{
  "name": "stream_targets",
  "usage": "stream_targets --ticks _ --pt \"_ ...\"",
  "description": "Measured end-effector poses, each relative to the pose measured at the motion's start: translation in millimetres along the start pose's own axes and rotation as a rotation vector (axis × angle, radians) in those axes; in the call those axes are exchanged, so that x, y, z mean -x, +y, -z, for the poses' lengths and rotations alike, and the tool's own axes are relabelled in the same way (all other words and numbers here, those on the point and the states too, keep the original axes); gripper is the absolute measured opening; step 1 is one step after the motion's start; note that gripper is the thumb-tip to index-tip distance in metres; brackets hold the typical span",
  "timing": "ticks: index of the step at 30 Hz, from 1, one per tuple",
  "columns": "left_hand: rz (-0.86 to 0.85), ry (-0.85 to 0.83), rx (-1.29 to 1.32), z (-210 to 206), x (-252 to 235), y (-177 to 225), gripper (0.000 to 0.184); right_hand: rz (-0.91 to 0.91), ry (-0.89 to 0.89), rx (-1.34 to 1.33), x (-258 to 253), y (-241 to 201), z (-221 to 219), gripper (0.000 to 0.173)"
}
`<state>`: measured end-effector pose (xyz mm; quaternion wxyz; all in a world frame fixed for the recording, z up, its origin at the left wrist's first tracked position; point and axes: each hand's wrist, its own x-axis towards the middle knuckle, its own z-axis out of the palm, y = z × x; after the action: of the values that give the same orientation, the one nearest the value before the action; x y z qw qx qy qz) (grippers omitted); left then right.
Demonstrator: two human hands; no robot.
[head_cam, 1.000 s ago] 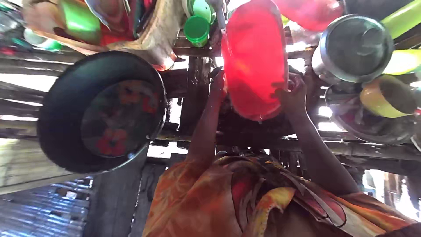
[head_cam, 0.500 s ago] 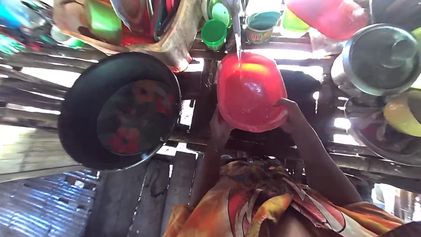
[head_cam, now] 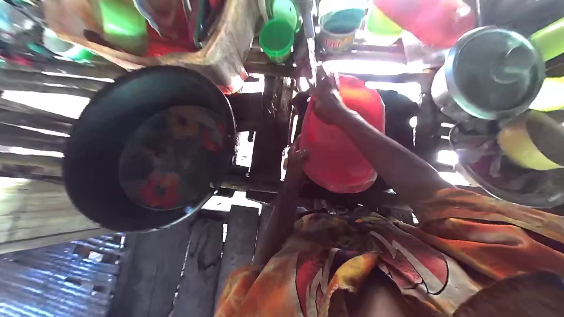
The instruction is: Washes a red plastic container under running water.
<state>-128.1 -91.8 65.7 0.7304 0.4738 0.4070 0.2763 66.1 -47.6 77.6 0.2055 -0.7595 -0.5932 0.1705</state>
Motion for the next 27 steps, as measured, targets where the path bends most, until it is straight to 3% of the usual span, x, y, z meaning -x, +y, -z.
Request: stream_targets --ticks 2,4,5,7,9,11,13,15,16,20,22,24,27 --pt "-0.008 0.018 0.075 8 -4 -6 0.048 0.356 0.032 0.032 9 -10 -31 0.05" --pt "0.007 0.046 0.071 18 -6 -1 0.049 0.775 0.067 -0.02 26 -13 -52 0.058" --pt "0.027 0.044 0.064 20 -5 7 0.047 0.874 0.013 0.0 29 -13 -45 0.065" --pt "0.047 0.051 0.022 21 -3 13 0.047 0.803 0.024 0.087 19 3 -31 0.065" --pt "0.015 0.04 -0.007 24 -1 6 0.058 0.379 0.02 0.203 -2 27 -13 0.066" --pt "-0.071 0.049 -0.01 27 -2 3 0.065 0.023 0.06 0.186 -21 50 3 0.089" --pt "-0.137 0.047 -0.01 31 -6 4 0.067 -0.108 0.114 0.18 -17 61 -4 0.107" --pt "-0.156 0.038 -0.018 34 -12 5 0.072 -0.082 0.129 0.152 3 42 -21 0.11" --pt "-0.151 0.046 -0.018 31 -15 7 0.072 -0.011 0.089 0.111 17 29 -31 0.103" --pt "-0.188 0.082 0.151 28 -27 1 0.065 0.367 -0.395 0.0 85 -7 -48 0.07" --pt "-0.23 0.071 0.202 33 -30 -5 0.064 0.48 -0.566 -0.056 100 5 -31 0.053" --pt "-0.235 0.088 0.211 36 -29 -11 0.068 0.48 -0.714 -0.017 102 36 -3 0.045" --pt "-0.251 0.121 0.188 35 -28 -9 0.074 0.444 -0.654 0.116 94 77 34 0.053"
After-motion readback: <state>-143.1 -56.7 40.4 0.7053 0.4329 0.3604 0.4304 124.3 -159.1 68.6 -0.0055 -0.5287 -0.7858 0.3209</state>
